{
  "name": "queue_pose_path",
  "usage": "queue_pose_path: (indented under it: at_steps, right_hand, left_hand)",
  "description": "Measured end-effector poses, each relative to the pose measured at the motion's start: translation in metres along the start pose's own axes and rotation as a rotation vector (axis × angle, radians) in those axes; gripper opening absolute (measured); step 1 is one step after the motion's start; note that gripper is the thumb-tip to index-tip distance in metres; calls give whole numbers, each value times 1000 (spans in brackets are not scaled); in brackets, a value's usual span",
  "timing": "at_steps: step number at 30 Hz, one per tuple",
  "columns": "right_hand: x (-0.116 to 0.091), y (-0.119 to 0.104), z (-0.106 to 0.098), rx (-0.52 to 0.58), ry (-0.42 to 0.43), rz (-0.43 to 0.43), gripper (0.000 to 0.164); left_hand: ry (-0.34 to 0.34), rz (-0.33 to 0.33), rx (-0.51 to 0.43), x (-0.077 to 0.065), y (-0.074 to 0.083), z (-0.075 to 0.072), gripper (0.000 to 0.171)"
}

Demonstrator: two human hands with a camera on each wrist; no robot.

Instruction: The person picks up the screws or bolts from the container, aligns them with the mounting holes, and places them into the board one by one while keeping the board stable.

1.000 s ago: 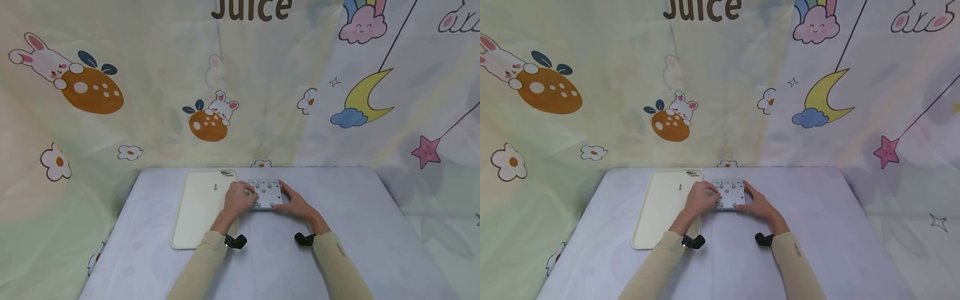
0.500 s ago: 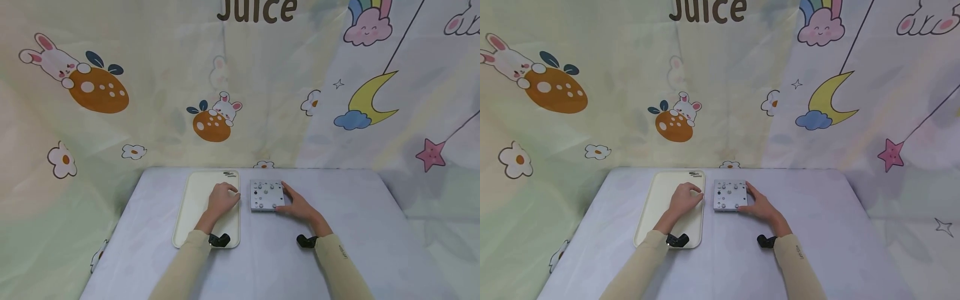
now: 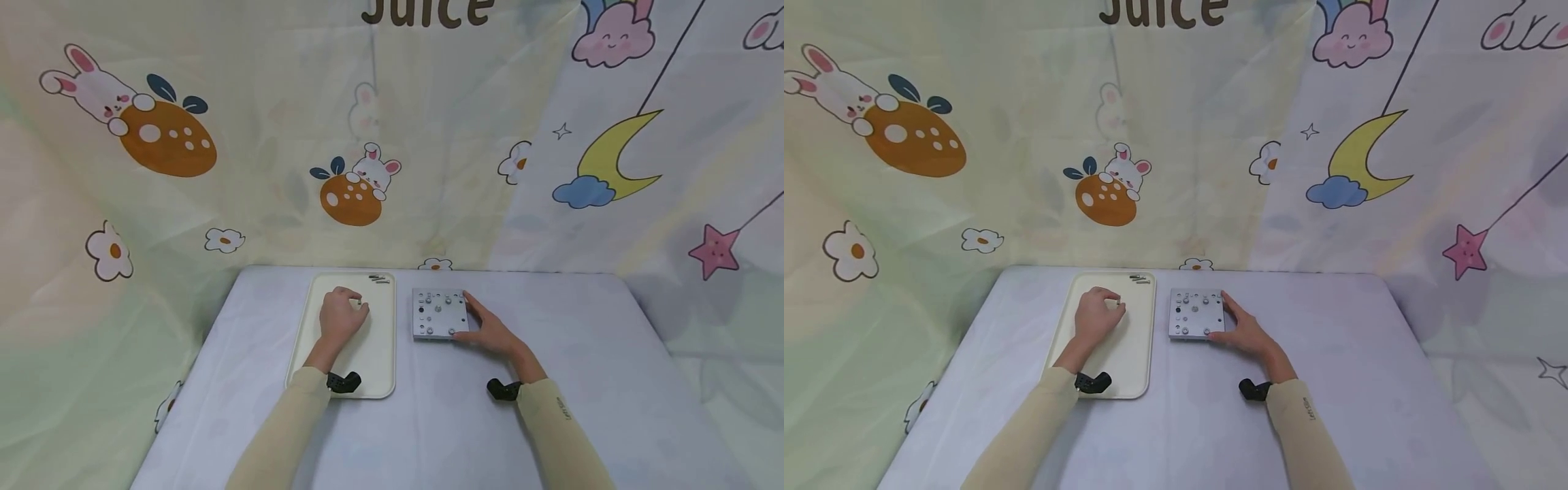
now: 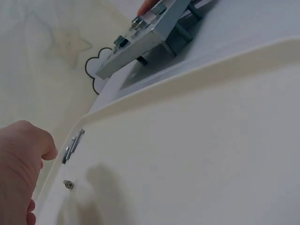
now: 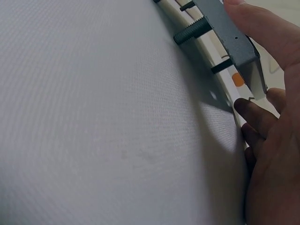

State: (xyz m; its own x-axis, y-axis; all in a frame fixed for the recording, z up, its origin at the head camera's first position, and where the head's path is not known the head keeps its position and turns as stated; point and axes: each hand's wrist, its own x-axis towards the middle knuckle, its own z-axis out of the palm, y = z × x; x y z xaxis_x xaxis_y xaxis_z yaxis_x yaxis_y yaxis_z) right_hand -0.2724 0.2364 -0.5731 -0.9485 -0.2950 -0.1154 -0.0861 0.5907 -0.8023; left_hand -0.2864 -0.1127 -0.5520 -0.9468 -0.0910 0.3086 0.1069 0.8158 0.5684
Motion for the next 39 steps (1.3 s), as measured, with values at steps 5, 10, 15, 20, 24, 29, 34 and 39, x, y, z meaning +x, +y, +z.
queue_pose_path:
  at_steps: [5,10,15,20,24,29,34,39]
  right_hand:
    - [0,-1,-2,17,3,2,117]
    - [-2,1,-3,5,10,9,118]
    - [-3,3,-3,26,24,16,118]
    - [-5,2,-2,28,16,-1,117]
    - [-7,2,0,9,23,9,116]
    - [-10,3,1,22,27,-2,114]
    - [-13,3,0,37,13,16,115]
    - [-8,2,1,55,14,-4,112]
  left_hand:
    - [51,-26,15,2,-2,2,22]
    - [106,-21,55,2,-1,6,25]
    - [103,-54,58,0,-1,9,28]
    - [59,-140,57,-2,-2,13,27]
    - [41,-150,81,-2,-7,19,30]
    - [65,-169,64,-5,-8,27,28]
    - [112,-187,39,-9,-9,32,21]
    - [142,-212,30,-7,-11,33,26]
